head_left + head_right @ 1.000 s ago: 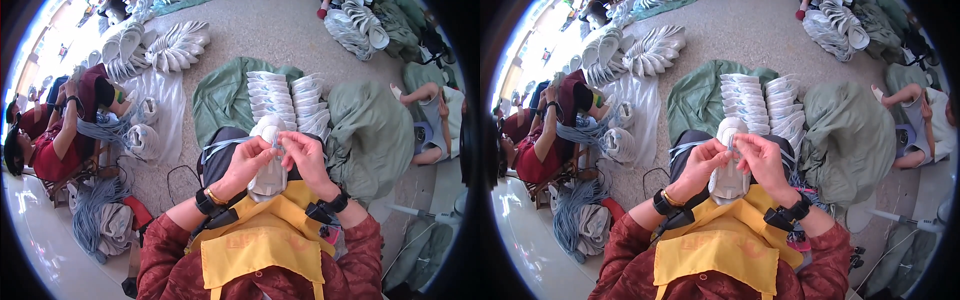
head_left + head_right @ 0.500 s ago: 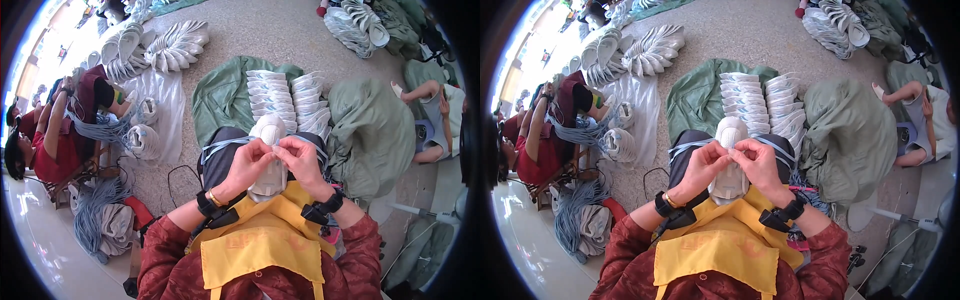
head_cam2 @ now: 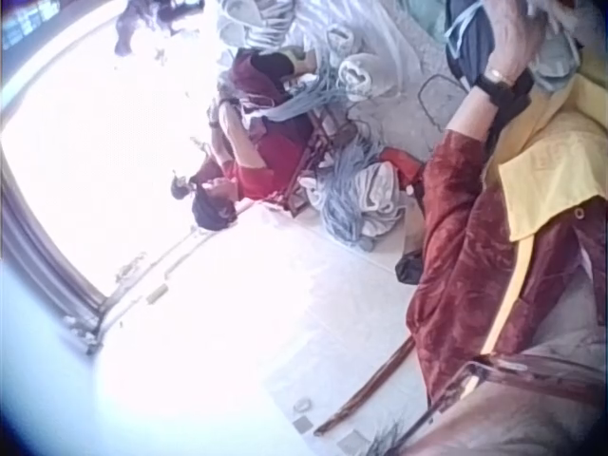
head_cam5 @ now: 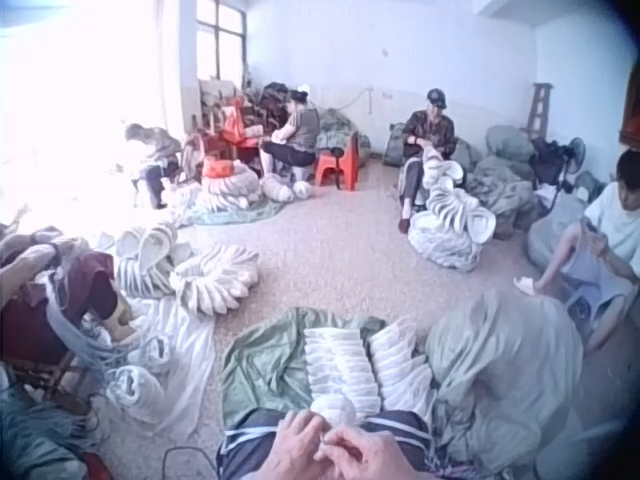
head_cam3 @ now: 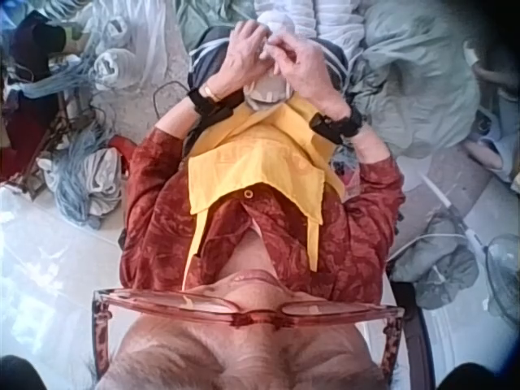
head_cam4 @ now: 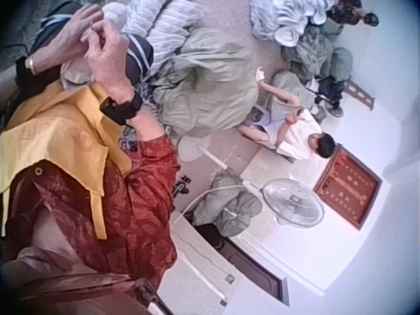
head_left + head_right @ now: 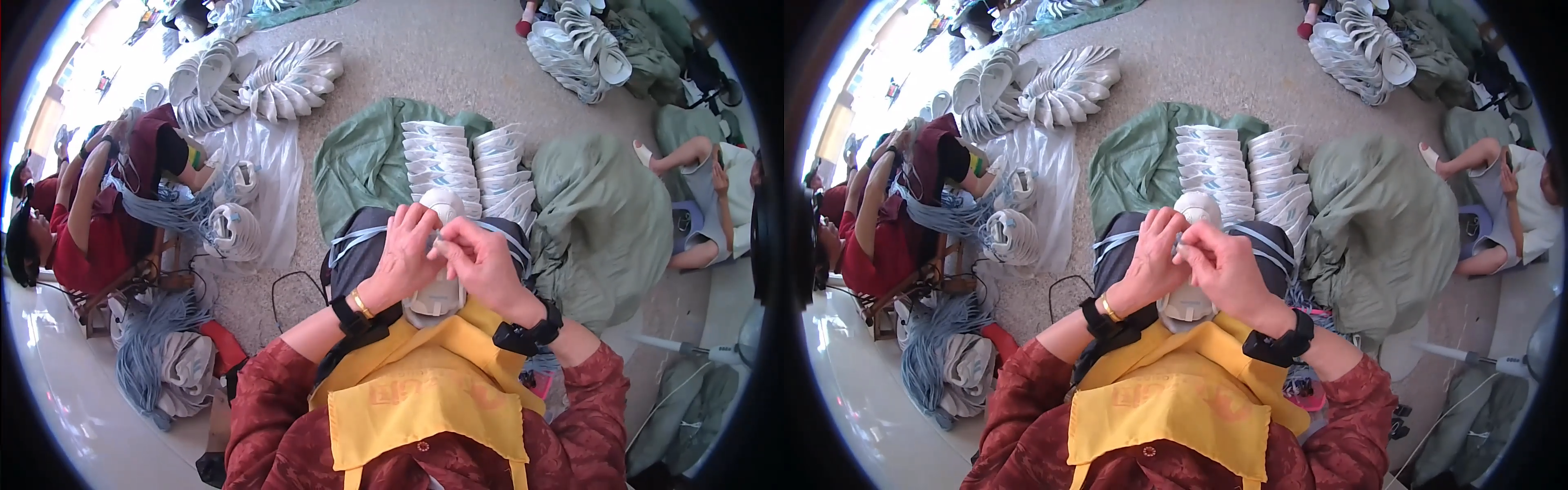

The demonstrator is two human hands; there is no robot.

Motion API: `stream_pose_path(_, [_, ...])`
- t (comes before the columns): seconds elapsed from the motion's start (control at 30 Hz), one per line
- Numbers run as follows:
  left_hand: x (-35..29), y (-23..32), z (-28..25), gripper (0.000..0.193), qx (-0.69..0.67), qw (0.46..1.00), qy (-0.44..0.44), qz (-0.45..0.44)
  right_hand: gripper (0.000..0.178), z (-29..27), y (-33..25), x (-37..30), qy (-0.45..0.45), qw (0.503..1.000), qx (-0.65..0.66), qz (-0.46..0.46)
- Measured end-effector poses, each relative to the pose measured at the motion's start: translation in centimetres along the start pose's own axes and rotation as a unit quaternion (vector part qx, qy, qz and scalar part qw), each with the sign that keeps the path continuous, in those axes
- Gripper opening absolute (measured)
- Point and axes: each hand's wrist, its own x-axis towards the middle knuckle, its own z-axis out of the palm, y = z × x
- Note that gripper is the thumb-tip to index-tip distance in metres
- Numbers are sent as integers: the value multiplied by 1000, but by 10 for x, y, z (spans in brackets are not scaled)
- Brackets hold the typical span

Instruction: Lacing a white sneaker with a long blue shoelace while sitting in a workshop area.

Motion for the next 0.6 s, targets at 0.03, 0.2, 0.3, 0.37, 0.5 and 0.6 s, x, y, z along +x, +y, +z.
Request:
stream_pose_path(0.03, [2,0,0,45,19,1000,-12,0,5,3,-4,-1,-8,996,-70,-60])
stream_pose_path(0.2, [4,3,0,45,47,999,-10,-8,6,-10,-59,-3,6,995,-69,-68])
stream_pose_path(0.3, [3,6,-7,48,42,998,-35,-18,5,-22,-112,4,10,995,-4,-102])
stream_pose_path(0.37, [3,5,-8,49,36,998,-44,-22,4,-33,-158,12,17,986,-17,-166])
stream_pose_path(0.5, [2,4,-8,51,55,998,-33,-16,22,-86,-247,37,6,955,-63,-290])
stream_pose_path(0.6, [3,1,-5,51,57,997,-37,-20,20,-116,-276,22,3,951,-60,-302])
